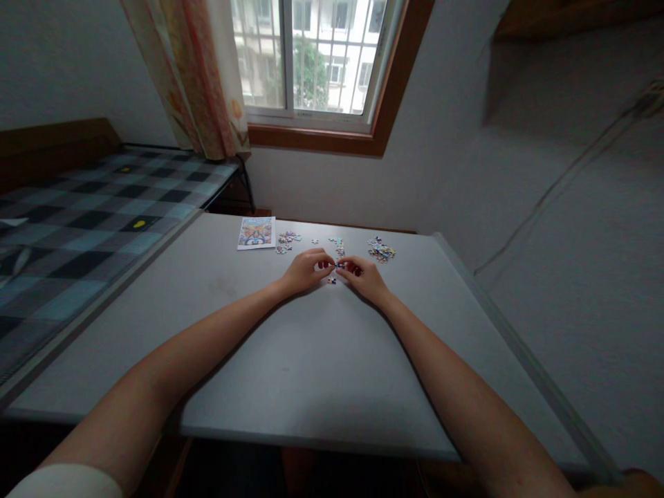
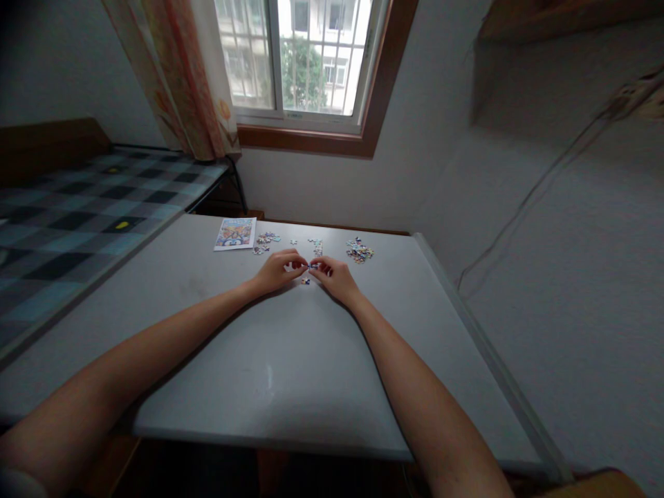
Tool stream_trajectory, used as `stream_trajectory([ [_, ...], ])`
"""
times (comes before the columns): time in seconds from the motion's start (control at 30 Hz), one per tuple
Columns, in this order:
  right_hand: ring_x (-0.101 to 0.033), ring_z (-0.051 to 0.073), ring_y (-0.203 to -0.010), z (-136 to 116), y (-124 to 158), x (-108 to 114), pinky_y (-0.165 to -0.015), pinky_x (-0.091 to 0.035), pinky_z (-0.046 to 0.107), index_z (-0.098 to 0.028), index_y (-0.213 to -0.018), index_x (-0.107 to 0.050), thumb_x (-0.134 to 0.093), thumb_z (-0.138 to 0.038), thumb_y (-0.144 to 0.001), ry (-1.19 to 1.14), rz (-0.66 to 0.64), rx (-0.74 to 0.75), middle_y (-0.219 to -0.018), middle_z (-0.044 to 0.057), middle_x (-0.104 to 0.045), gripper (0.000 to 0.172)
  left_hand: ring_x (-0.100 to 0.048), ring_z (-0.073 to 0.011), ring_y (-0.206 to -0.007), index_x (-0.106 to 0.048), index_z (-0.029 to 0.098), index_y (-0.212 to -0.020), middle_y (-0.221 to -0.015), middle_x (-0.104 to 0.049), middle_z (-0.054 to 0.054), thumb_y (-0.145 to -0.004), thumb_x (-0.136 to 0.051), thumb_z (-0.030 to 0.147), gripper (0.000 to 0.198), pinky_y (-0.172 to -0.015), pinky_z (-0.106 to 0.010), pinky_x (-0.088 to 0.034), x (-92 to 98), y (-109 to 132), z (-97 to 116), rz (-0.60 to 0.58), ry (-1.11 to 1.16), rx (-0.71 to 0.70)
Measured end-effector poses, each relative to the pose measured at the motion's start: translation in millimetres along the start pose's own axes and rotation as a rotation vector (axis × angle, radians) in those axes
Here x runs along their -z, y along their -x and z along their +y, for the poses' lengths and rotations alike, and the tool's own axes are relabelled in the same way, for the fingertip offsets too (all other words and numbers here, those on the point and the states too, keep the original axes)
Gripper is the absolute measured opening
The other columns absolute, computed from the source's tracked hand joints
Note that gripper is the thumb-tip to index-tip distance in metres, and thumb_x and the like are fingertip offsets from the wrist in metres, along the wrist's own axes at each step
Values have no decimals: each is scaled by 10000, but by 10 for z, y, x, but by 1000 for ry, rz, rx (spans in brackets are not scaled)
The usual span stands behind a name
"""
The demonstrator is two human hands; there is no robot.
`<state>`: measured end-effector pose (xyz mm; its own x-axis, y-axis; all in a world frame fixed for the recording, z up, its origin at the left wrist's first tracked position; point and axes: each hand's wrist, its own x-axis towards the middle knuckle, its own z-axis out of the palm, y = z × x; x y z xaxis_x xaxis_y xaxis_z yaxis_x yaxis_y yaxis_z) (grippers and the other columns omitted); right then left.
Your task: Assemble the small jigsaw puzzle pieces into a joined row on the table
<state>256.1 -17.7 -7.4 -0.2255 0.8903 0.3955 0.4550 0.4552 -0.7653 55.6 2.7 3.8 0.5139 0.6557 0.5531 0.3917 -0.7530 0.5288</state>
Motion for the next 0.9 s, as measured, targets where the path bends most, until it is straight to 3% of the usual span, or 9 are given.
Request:
stream_trajectory([
  [0.43,-492,113,-582,-39,4,18,-586,-413,255,-186,-981,-696,-657,-408,-785,-3,7,-10,-673,-10,-593,298,-549,-103,-674,-693,165,-882,-754,-590,-12,-886,-579,221,127,-614,-219,-428,-4,-4,-5,-10,-8,15],
  [0.9,-574,152,-633,32,0,-1,-629,-461,282,-187,-856,-716,-574,-475,-849,27,-11,20,-710,34,-680,322,-530,-99,-655,-699,169,-890,-762,-600,-15,-910,-561,271,173,-621,-224,-424,-17,-1,-20,-28,-19,15],
])
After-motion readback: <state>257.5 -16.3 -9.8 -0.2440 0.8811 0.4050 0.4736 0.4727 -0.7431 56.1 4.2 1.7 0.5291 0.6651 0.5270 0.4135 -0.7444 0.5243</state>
